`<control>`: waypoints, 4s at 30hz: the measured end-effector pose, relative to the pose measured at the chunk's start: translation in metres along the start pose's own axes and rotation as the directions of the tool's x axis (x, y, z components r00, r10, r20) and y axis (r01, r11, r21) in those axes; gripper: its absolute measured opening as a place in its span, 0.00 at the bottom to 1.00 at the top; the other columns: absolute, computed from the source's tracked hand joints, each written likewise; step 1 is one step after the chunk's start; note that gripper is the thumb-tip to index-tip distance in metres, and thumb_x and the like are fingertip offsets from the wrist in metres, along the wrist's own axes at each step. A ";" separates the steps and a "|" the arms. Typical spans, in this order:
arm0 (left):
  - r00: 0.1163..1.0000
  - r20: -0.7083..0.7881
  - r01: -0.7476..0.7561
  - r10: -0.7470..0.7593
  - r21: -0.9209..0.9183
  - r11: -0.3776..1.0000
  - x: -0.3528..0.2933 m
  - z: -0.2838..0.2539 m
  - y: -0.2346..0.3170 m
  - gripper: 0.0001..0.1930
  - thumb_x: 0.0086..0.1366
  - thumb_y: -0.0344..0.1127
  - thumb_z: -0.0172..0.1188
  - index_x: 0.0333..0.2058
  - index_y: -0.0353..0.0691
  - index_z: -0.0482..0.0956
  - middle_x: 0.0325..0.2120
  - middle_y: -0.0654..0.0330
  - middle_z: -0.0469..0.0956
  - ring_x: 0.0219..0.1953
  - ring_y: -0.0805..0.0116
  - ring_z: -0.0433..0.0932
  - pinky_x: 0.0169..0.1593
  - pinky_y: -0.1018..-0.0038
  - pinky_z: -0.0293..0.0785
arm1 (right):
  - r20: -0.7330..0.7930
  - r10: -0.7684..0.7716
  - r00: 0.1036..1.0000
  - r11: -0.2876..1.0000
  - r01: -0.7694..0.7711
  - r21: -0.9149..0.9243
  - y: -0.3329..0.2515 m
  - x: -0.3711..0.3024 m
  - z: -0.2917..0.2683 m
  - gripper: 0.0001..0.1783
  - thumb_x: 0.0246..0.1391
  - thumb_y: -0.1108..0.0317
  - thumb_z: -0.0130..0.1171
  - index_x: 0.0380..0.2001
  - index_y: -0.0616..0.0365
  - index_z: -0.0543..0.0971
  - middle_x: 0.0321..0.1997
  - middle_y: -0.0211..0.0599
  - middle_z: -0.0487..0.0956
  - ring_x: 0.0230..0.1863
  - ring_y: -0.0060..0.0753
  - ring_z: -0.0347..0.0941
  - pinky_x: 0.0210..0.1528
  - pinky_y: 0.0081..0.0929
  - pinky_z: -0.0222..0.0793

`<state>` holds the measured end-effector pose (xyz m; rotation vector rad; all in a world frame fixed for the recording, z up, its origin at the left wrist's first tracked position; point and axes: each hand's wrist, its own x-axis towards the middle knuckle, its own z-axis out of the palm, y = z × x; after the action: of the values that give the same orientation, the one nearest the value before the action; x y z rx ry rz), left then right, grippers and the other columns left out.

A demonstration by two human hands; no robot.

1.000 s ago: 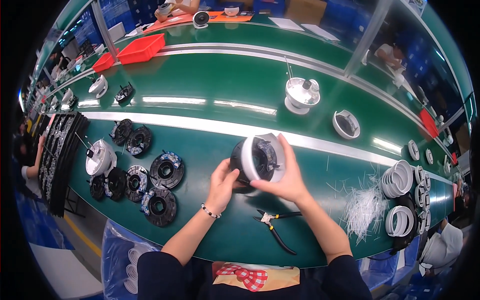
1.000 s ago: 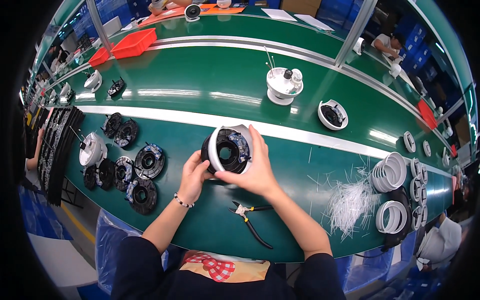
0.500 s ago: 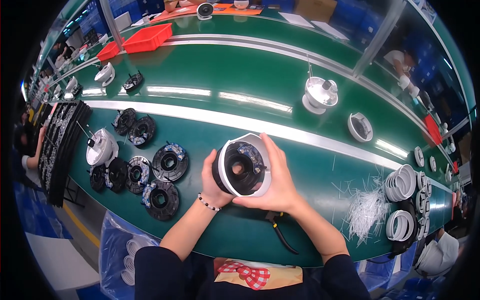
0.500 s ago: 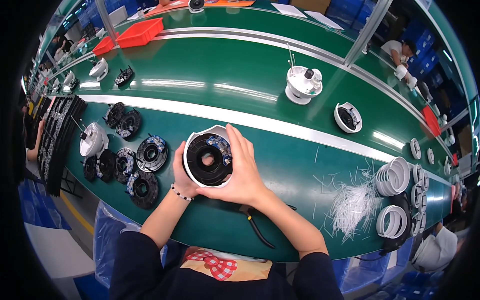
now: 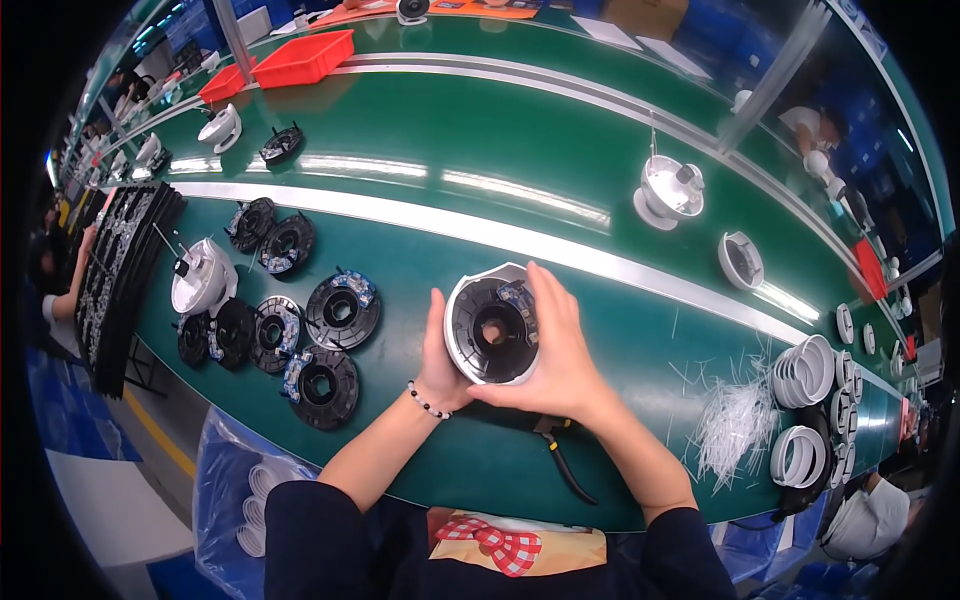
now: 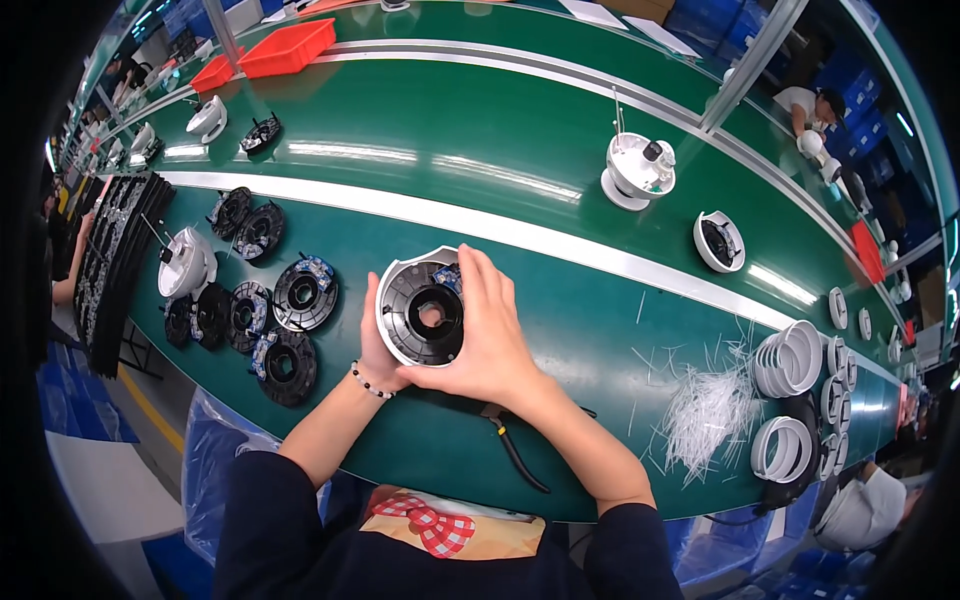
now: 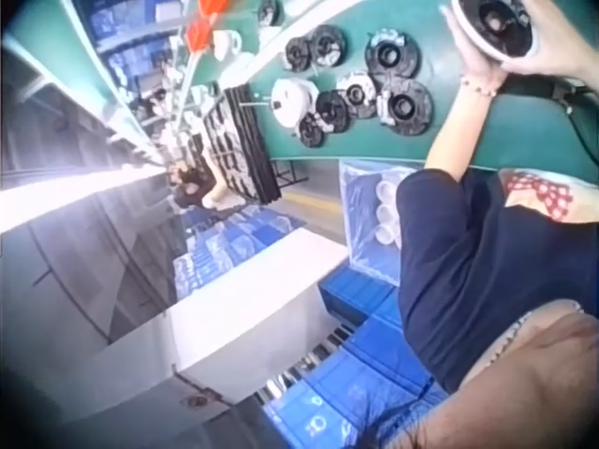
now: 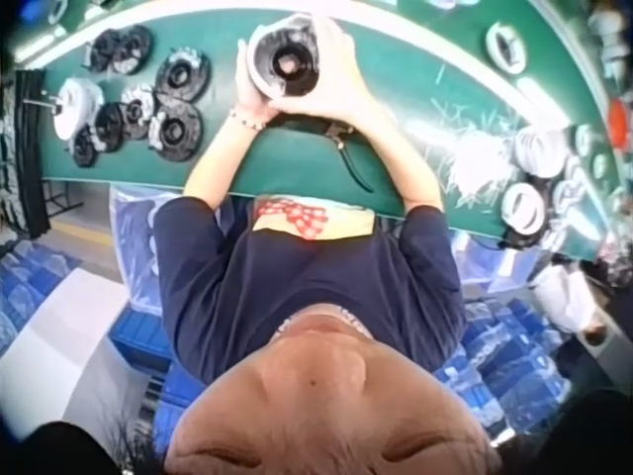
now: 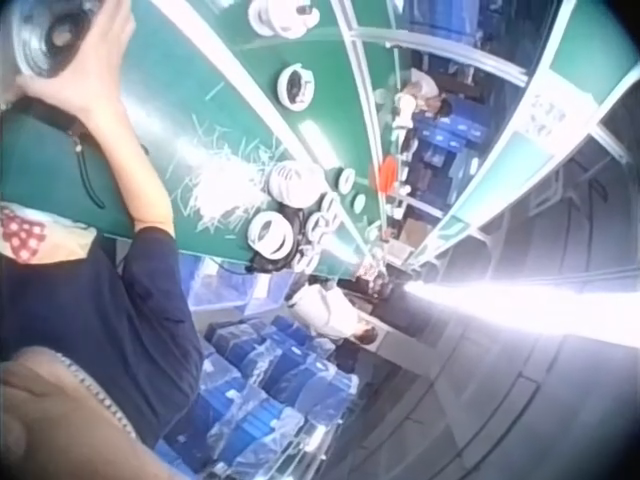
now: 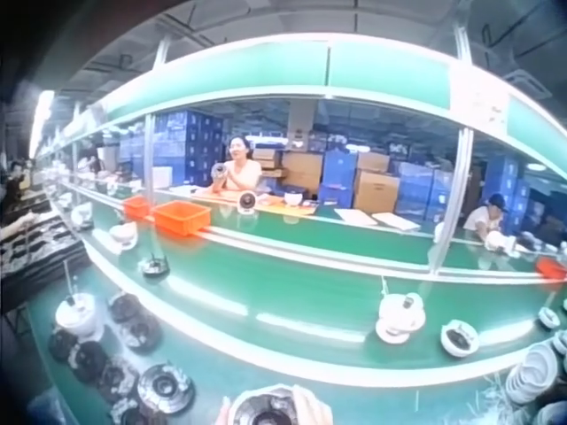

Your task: Assembling circular electronic components on a factory production line.

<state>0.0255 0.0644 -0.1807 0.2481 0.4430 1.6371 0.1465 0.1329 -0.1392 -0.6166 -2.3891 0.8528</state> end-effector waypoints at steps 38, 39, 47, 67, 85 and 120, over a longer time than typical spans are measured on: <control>0.890 -0.308 0.095 0.335 0.845 0.526 0.232 -0.074 0.098 0.25 0.56 0.51 0.52 0.49 0.44 0.64 0.44 0.63 0.67 0.47 0.68 0.65 0.47 0.62 0.58 | -0.896 0.215 0.388 -0.112 -0.902 -0.418 0.160 -0.355 -0.294 0.12 0.37 0.66 0.58 0.28 0.60 0.76 0.33 0.47 0.74 0.38 0.48 0.69 0.39 0.39 0.65; 0.920 -0.150 -0.008 0.361 0.915 0.403 0.228 -0.090 0.112 0.27 0.56 0.53 0.52 0.50 0.44 0.63 0.48 0.62 0.65 0.51 0.66 0.61 0.49 0.61 0.57 | -0.901 0.199 0.386 -0.061 -0.912 -0.405 0.182 -0.375 -0.308 0.09 0.41 0.70 0.51 0.27 0.62 0.76 0.28 0.52 0.74 0.32 0.51 0.71 0.35 0.41 0.66; 0.759 0.005 -0.011 0.651 1.000 0.005 0.107 -0.062 0.246 0.17 0.58 0.41 0.51 0.44 0.39 0.70 0.36 0.62 0.75 0.37 0.75 0.72 0.35 0.79 0.67 | -0.823 0.298 0.484 -0.147 -0.828 -0.541 0.241 -0.463 -0.367 0.11 0.25 0.73 0.55 0.20 0.61 0.67 0.22 0.47 0.69 0.27 0.54 0.65 0.30 0.42 0.61; 0.944 0.274 -0.327 -0.185 0.853 -0.407 0.060 -0.079 0.132 0.15 0.41 0.25 0.58 0.32 0.36 0.74 0.32 0.54 0.75 0.35 0.58 0.74 0.40 0.70 0.70 | 0.028 -0.509 0.860 0.533 0.340 -0.775 0.088 -0.022 -0.106 0.11 0.33 0.75 0.53 0.26 0.63 0.75 0.29 0.41 0.76 0.29 0.38 0.74 0.31 0.31 0.70; 0.925 -0.104 0.215 0.364 0.936 -0.279 0.000 -0.065 0.058 0.29 0.47 0.33 0.61 0.49 0.30 0.63 0.36 0.50 0.73 0.32 0.61 0.76 0.37 0.71 0.72 | 0.121 0.459 0.880 0.714 -0.284 -0.640 0.066 -0.003 -0.025 0.63 0.22 0.43 0.68 0.58 0.61 0.48 0.60 0.59 0.49 0.62 0.59 0.42 0.60 0.44 0.44; 0.994 -0.019 0.109 -0.111 -0.104 0.989 0.015 -0.067 0.034 0.37 0.57 0.65 0.33 0.52 0.37 0.60 0.49 0.51 0.64 0.50 0.57 0.66 0.54 0.61 0.62 | -0.025 -0.115 0.993 0.992 0.116 0.040 0.026 0.021 0.054 0.63 0.20 0.54 0.72 0.58 0.64 0.47 0.60 0.56 0.48 0.60 0.53 0.48 0.58 0.40 0.48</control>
<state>-0.0349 0.0674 -0.2277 0.1242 0.3830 1.5508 0.1046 0.1395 -0.1861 -0.4647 -2.3554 0.8380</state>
